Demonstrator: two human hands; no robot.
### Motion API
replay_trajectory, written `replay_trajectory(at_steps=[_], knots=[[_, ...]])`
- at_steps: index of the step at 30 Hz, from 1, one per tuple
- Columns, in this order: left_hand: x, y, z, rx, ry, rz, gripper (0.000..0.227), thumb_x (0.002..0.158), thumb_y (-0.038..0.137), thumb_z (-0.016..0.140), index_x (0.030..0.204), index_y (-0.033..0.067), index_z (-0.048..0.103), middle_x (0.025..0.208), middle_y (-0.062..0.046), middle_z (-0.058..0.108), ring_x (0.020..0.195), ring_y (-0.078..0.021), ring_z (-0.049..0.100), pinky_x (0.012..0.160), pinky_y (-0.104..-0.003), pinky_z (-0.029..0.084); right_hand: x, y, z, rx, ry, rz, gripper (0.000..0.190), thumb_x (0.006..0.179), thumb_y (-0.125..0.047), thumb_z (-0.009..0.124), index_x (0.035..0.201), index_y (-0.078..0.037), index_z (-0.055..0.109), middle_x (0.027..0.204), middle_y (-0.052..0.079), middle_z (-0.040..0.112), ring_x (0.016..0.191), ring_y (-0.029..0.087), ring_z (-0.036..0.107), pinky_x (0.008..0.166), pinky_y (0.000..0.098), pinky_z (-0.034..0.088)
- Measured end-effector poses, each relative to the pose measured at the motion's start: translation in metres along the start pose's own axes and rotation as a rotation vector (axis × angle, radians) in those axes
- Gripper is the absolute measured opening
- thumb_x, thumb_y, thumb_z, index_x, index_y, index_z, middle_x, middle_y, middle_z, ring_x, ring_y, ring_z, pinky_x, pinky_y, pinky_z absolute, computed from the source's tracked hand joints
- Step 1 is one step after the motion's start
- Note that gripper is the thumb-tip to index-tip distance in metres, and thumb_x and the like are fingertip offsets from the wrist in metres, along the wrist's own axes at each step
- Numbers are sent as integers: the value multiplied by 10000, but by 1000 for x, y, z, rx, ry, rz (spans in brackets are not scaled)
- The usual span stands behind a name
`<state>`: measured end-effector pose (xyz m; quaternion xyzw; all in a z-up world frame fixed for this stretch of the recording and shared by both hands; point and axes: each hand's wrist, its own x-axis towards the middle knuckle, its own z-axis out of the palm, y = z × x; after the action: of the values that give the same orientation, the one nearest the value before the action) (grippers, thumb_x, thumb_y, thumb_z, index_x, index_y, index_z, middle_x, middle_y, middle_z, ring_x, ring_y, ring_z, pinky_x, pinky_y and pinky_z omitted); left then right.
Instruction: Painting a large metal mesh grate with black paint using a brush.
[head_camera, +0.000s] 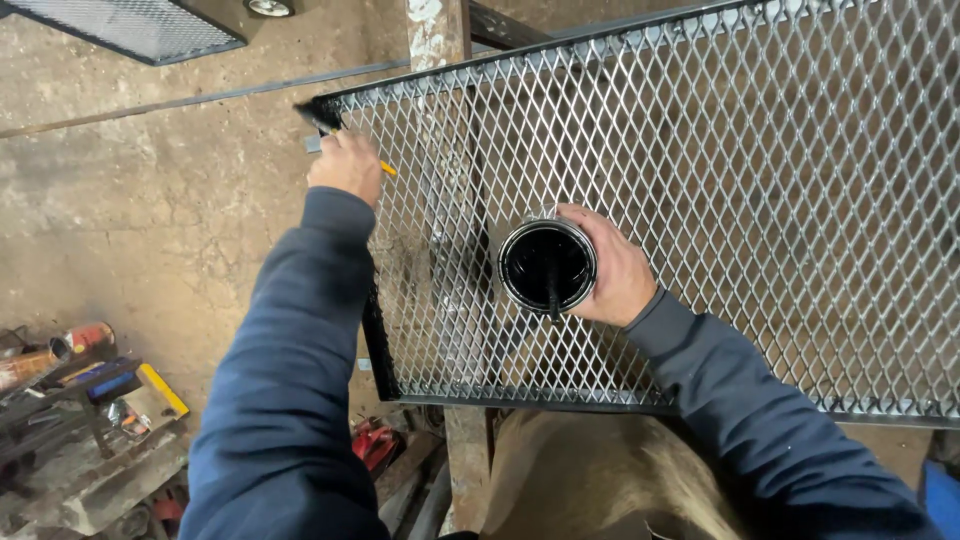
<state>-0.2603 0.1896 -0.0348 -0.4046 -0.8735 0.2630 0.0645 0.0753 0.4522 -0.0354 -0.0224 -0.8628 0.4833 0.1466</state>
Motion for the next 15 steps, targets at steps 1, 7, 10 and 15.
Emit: replay_trajectory(at_steps=[1, 7, 10, 15], knots=[[2, 6, -6, 36, -17, -29, 188, 978, 161, 567, 991, 5, 671, 1038, -172, 654, 1017, -326, 669, 599, -405, 626, 0, 0, 0, -17, 13, -22, 1113, 637, -460, 952, 1475, 0, 381, 1468, 260, 529, 1336, 412, 583, 1132, 475, 501], [1, 10, 0, -57, -53, -47, 260, 932, 194, 575, 1013, -29, 680, 1028, -177, 647, 954, -324, 661, 603, -400, 623, 0, 0, 1, 0, 21, -20, 1125, 640, -483, 950, 1477, 5, 378, 1466, 264, 532, 1327, 405, 591, 1129, 463, 504], [-1, 14, -4, -88, -5, 73, 209, 969, 170, 569, 1035, 9, 685, 1045, -158, 645, 1012, -327, 655, 650, -408, 622, 1, -2, -3, 5, -8, 9, 1115, 638, -476, 942, 1472, 6, 380, 1479, 259, 535, 1330, 397, 596, 1126, 448, 507], [-15, 27, -1, -67, -19, -19, 211, 957, 176, 558, 983, 8, 684, 996, -145, 644, 952, -312, 660, 594, -400, 614, 2, -3, -2, 12, 26, -40, 1118, 643, -456, 953, 1470, 15, 366, 1471, 251, 533, 1333, 396, 590, 1129, 444, 504]])
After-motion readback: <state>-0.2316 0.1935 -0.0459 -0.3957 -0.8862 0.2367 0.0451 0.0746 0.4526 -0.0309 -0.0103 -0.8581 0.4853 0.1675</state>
